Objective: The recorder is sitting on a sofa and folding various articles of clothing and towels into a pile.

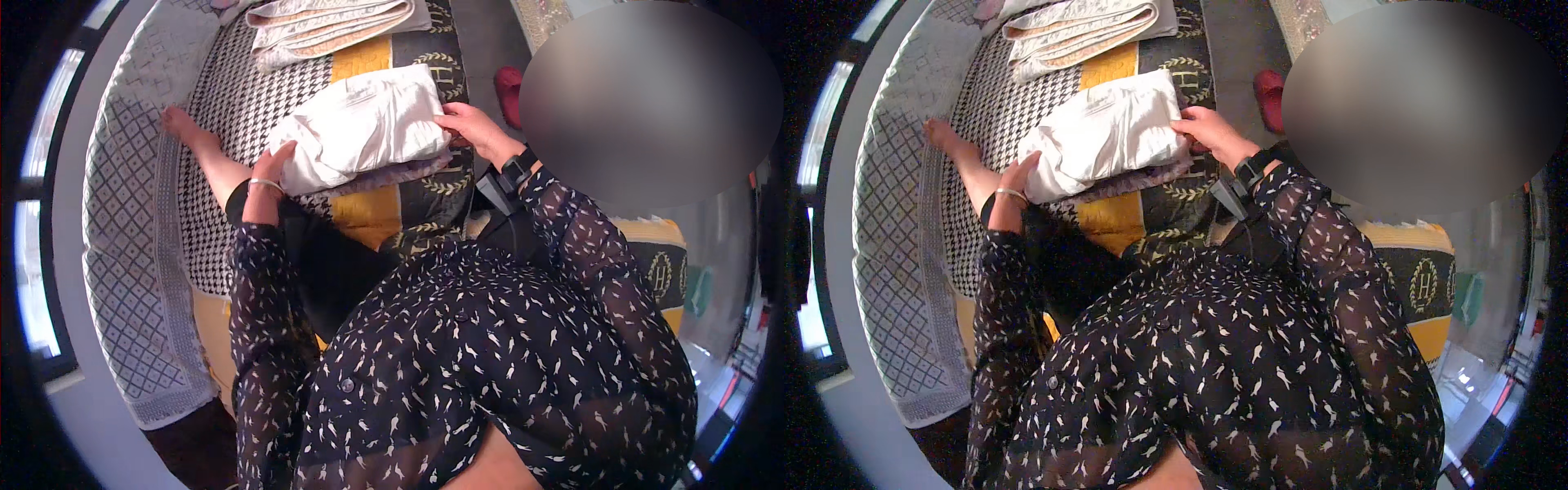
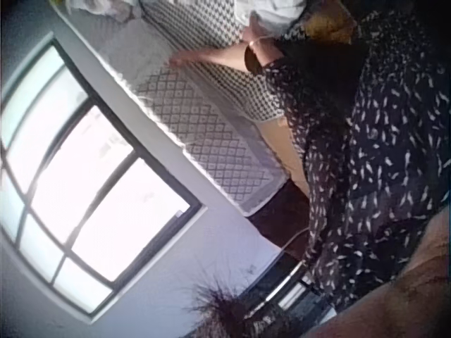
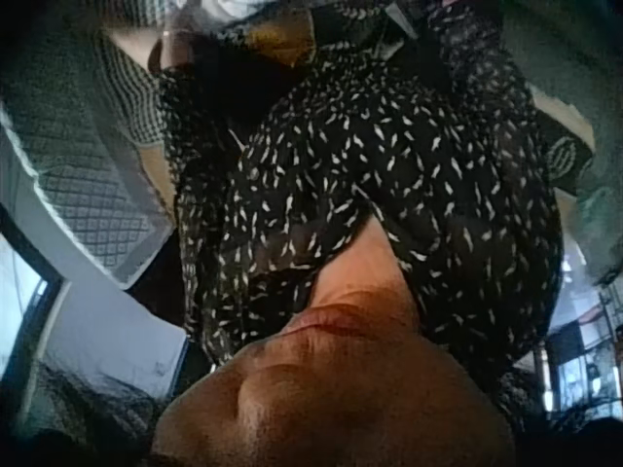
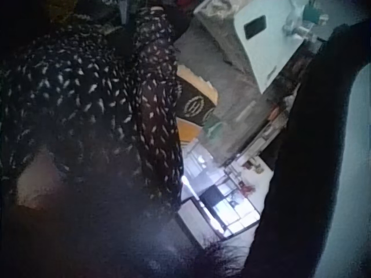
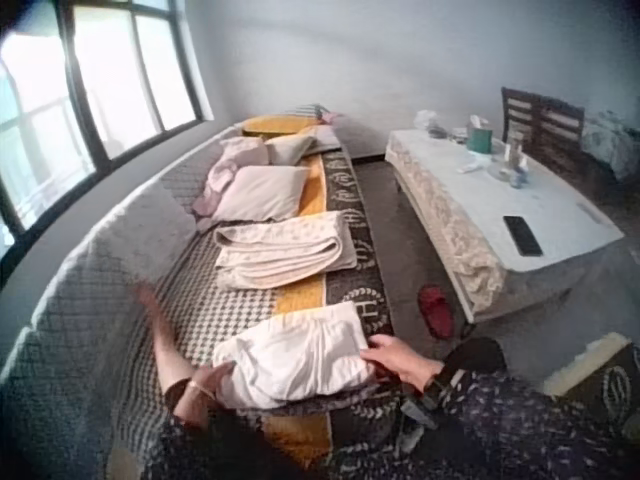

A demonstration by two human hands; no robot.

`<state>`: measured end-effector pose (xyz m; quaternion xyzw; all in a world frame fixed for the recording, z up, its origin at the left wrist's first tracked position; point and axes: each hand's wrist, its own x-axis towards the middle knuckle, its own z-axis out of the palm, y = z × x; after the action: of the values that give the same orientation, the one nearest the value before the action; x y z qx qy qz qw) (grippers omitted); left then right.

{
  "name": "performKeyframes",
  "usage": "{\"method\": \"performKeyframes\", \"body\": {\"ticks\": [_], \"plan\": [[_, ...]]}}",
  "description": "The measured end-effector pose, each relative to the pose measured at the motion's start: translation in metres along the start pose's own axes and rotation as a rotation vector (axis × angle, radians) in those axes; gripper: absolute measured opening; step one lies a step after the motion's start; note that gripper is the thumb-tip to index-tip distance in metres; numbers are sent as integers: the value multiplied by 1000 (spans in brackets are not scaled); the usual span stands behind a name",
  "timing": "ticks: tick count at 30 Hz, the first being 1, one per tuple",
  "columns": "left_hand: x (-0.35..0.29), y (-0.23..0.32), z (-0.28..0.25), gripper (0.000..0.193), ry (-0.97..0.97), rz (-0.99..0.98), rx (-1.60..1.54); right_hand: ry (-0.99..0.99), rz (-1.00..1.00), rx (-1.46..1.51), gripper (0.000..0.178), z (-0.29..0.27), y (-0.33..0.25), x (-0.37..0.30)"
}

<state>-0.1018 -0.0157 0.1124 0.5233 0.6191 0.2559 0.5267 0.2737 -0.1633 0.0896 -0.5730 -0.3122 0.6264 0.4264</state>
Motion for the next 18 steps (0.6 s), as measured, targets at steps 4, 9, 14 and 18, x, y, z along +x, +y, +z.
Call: {"method": "performKeyframes", "body": {"ticks": [4,9,14,18], "plan": [[25,-26,-6,40,24,123,-71,123,-18,30,40,-8,10,-7],[37,-32,-16,62,-197,-94,-264,48,-48,27,34,1,-5,-10],[27,-31,-13,61,-369,-208,-483,27,-118,34,36,14,-13,0],[20,-32,-6,60,-413,-254,-552,42,-243,36,43,25,-20,11]]}}
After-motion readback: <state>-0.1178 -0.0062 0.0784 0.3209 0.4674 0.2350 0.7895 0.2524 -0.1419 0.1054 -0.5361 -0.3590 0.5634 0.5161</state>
